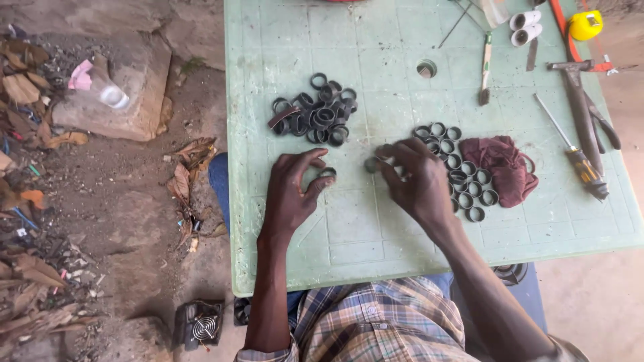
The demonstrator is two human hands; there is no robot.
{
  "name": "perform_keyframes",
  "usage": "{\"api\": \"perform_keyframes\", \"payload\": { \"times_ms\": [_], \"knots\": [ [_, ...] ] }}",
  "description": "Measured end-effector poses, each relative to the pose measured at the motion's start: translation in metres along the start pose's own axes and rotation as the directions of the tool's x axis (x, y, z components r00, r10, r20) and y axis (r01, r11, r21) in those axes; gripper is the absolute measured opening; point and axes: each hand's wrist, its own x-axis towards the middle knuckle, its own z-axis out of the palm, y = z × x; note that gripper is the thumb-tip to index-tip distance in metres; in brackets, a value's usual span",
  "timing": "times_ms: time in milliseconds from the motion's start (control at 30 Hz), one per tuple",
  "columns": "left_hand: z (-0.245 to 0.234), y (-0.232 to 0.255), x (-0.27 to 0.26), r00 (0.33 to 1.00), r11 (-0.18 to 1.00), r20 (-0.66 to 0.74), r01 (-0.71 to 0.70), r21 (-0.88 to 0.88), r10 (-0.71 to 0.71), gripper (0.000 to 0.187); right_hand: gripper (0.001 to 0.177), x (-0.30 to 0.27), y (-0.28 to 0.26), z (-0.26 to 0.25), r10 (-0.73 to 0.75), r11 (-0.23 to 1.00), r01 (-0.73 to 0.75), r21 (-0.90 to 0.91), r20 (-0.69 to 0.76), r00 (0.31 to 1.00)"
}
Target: The recorder sorts small black rings from a red bag and then sands them individually using sandpaper on a table.
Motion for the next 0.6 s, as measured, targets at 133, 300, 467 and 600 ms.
{"api": "perform_keyframes", "payload": {
  "times_ms": [133,300,467,600],
  "knots": [
    [0.0,-0.002,-0.006,0.999,0.988,-0.041,0.008,-0.155,-0.015,0.046,0.019,0.031,-0.005,0.042,-0.024,0.997,0.031,0.076,-0.097,0.995],
    [0.0,-0.004,-0.011,0.983,0.965,-0.12,0.111,-0.236,-0.142,0.039,0.013,0.038,-0.005,0.055,-0.092,0.995,0.096,0.024,-0.13,0.987],
    [0.001,-0.007,-0.009,0.96,0.96,-0.205,0.136,-0.246,-0.188,0.027,0.023,0.011,-0.008,0.046,-0.217,0.967,0.204,0.151,0.073,0.973],
    [0.008,-0.016,-0.01,0.953,0.956,-0.216,0.158,-0.245,-0.213,0.025,0.023,-0.006,-0.035,0.038,-0.366,0.92,0.356,0.166,0.034,0.93]
  ]
}}
